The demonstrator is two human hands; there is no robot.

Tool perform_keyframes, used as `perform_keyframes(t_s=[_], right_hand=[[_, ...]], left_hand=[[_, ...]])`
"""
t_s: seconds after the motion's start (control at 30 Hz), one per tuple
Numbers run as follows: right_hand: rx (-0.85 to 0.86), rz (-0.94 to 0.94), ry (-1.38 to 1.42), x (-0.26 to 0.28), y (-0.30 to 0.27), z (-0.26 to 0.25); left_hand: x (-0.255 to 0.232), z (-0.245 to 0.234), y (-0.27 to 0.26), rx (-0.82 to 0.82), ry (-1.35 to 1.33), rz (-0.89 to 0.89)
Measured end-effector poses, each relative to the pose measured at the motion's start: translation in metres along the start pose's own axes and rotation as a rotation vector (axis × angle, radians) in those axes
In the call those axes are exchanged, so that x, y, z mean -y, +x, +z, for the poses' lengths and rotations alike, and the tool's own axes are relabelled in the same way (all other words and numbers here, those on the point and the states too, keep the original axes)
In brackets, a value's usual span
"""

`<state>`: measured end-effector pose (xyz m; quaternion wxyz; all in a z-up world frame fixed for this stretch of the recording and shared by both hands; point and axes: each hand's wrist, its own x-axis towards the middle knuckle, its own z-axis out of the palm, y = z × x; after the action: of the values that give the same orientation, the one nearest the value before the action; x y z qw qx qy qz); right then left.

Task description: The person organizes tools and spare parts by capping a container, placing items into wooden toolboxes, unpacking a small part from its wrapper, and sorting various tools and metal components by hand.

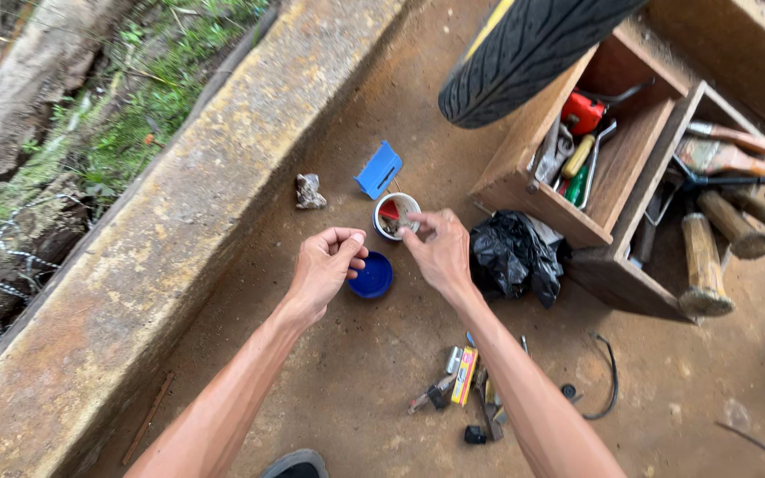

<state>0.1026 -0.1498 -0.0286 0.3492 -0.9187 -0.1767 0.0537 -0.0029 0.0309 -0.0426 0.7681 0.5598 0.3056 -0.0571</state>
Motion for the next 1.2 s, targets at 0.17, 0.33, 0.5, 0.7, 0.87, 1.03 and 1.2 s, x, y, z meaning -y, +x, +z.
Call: perform_keyframes(t_s=[0.17,0.33,0.5,0.7,0.87,1.03,1.2], right_hand=[[0.053,0.032,-0.048,0.017,0.006,-0.014],[0.149,-0.138,-0.126,0.019,0.015,-0.011],[0.241,-0.126,0.015,0.009,0.012,0.000],[0.229,-0.116,0.045,0.006,0.008,-0.008],[0.166,-0.146,0.028,0.000,-0.001,-0.015],[0.112,-0.163,0.021,0.000,-0.019,-0.026],[0.029,-0.159,0.041,0.010,-0.035,-0.042]], left_hand=[[-0.002,0.012,-0.014,-0.057,0.380,0.242],[-0.016,0.026,-0.031,-0.017,0.929,0.238],[0.015,0.029,-0.040,-0.058,1.173,0.611],[0.025,0.026,-0.036,-0.047,1.131,0.527],[0.014,0.021,-0.032,-0.067,1.102,0.402],[0.002,0.012,-0.037,-0.127,0.932,0.354],[-0.026,0.005,-0.042,-0.153,0.625,0.527]])
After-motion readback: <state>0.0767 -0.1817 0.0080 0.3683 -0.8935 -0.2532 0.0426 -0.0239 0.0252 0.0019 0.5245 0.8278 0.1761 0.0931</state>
